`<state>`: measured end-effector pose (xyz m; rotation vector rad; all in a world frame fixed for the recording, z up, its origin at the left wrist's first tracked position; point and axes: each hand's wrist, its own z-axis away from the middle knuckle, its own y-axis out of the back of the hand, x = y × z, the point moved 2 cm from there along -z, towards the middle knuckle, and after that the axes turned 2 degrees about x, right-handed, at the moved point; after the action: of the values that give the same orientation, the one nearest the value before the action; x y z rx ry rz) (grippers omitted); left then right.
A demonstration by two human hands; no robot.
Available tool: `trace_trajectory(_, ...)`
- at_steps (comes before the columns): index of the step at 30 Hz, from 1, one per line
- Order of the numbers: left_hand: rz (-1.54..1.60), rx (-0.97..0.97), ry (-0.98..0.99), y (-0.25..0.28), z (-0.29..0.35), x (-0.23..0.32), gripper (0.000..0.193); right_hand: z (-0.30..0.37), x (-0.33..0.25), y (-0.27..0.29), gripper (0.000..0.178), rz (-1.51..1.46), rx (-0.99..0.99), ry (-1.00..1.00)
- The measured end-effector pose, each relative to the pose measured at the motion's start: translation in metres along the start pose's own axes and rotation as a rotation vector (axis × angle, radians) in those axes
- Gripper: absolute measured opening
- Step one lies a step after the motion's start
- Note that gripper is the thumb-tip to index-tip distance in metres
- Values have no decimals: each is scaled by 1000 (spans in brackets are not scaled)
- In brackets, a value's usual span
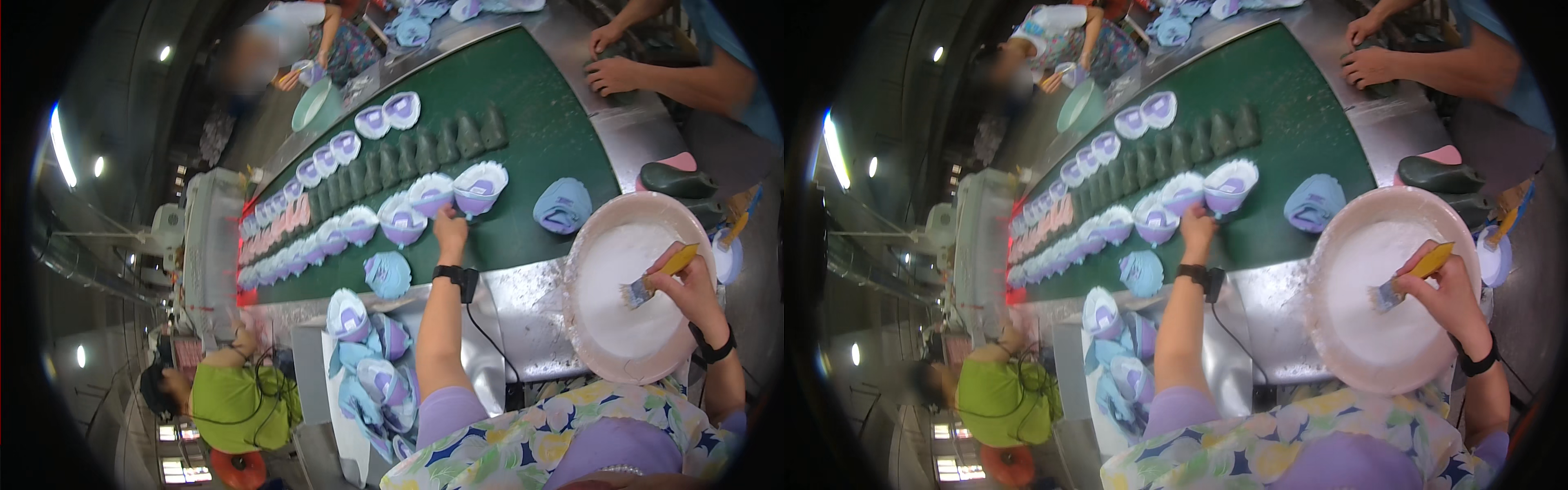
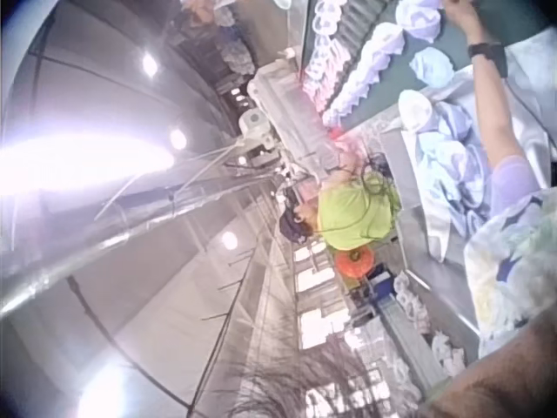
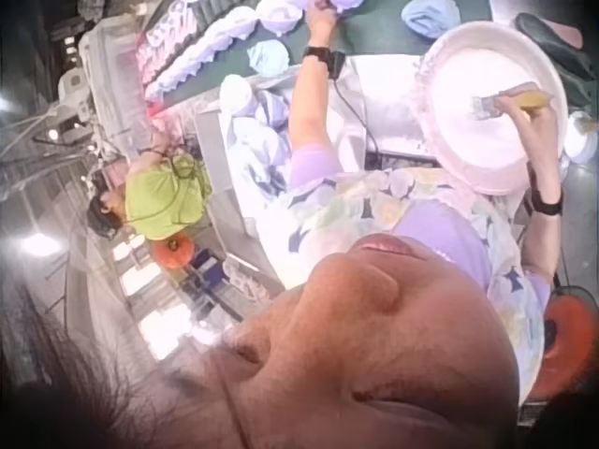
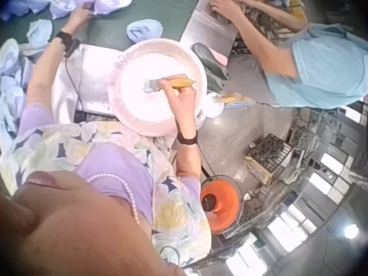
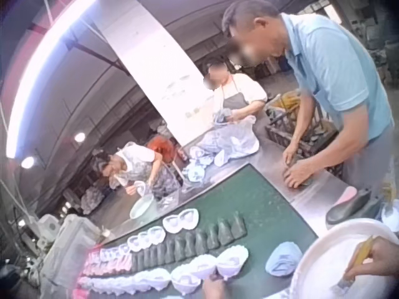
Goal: Applying adhesive to shoe soles and components on an assembly line.
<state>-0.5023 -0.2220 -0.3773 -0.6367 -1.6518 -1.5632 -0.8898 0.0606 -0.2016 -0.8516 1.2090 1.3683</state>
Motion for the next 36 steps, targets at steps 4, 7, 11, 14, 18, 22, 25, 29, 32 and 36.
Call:
trace_trajectory(4,-510,401,-369,87,1,0,26,2,9,8,11,-19,101,33)
trace_trajectory(7,-473,-20,-19,118,-19,-44,28,-3,2,-1,11,-4,26,30)
trace_trajectory(11,88,-249,389,84,-27,-79,43,1,0,-14,13,-22,-12,35)
trace_trajectory(14,108,-89,339,56,-37,-80,61,2,0,-16,14,4,7,-4)
trace_trajectory(18,271,228,244,54,-46,-57,57,10,-11,-9,13,19,0,-3)
trace_trajectory(22,-188,415,-519,6,1,34,40,4,-3,-8,14,46,81,-35)
trace_trajectory(25,-47,-190,-809,-15,57,110,51,-2,-10,-16,16,84,-11,4)
trace_trajectory(29,-468,-340,-1255,-72,102,97,60,-4,-13,-30,15,121,-74,82)
trace_trajectory(32,-562,-574,-889,-70,89,78,56,-6,-8,-32,14,79,-78,84)
trace_trajectory(36,-219,-106,-882,-3,88,120,50,25,-9,9,12,43,66,2)
